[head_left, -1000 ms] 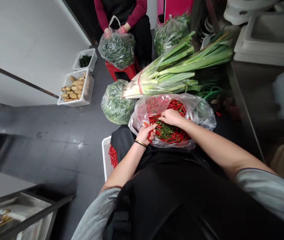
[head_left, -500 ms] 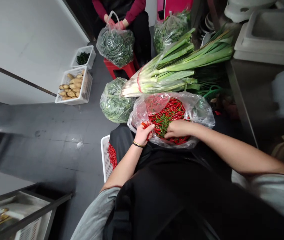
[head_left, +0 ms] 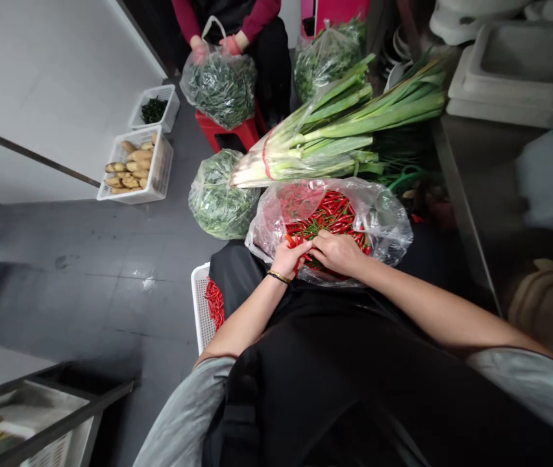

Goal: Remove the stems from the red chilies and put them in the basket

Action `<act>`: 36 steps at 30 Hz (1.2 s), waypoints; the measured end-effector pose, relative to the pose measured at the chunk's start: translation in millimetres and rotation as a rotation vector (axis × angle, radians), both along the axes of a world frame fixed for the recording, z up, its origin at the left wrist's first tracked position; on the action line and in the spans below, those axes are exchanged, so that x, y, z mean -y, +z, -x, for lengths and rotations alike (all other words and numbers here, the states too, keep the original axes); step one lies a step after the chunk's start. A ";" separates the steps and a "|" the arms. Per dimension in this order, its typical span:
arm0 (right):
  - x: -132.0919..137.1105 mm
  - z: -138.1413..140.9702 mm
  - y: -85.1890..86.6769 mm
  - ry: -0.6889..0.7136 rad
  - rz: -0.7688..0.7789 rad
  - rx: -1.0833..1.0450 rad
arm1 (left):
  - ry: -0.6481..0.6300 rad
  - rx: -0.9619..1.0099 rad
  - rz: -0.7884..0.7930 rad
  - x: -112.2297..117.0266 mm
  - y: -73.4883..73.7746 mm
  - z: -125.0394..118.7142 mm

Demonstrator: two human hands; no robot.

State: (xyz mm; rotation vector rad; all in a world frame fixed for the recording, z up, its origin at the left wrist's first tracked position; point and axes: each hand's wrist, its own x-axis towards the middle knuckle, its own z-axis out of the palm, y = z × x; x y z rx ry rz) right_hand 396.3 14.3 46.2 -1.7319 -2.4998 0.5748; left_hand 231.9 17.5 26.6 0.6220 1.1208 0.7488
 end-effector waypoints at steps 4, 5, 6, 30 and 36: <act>24.7 -1.2 -10.7 -0.115 -0.029 -0.072 | 0.074 0.042 0.012 -1.7 2.5 -4.3; 27.0 -1.6 -14.6 -0.112 -0.009 -0.109 | 0.094 0.054 0.032 -2.1 2.9 -3.2; 28.6 -2.4 -18.3 -0.093 0.002 -0.148 | 0.108 0.060 0.047 -2.2 3.2 -1.7; 35.2 22.3 37.1 0.224 0.168 -0.554 | 0.329 0.125 -0.509 10.4 103.8 61.7; -7.6 -55.1 16.8 -0.094 0.064 0.213 | 0.566 -0.450 -0.415 -5.0 39.6 186.9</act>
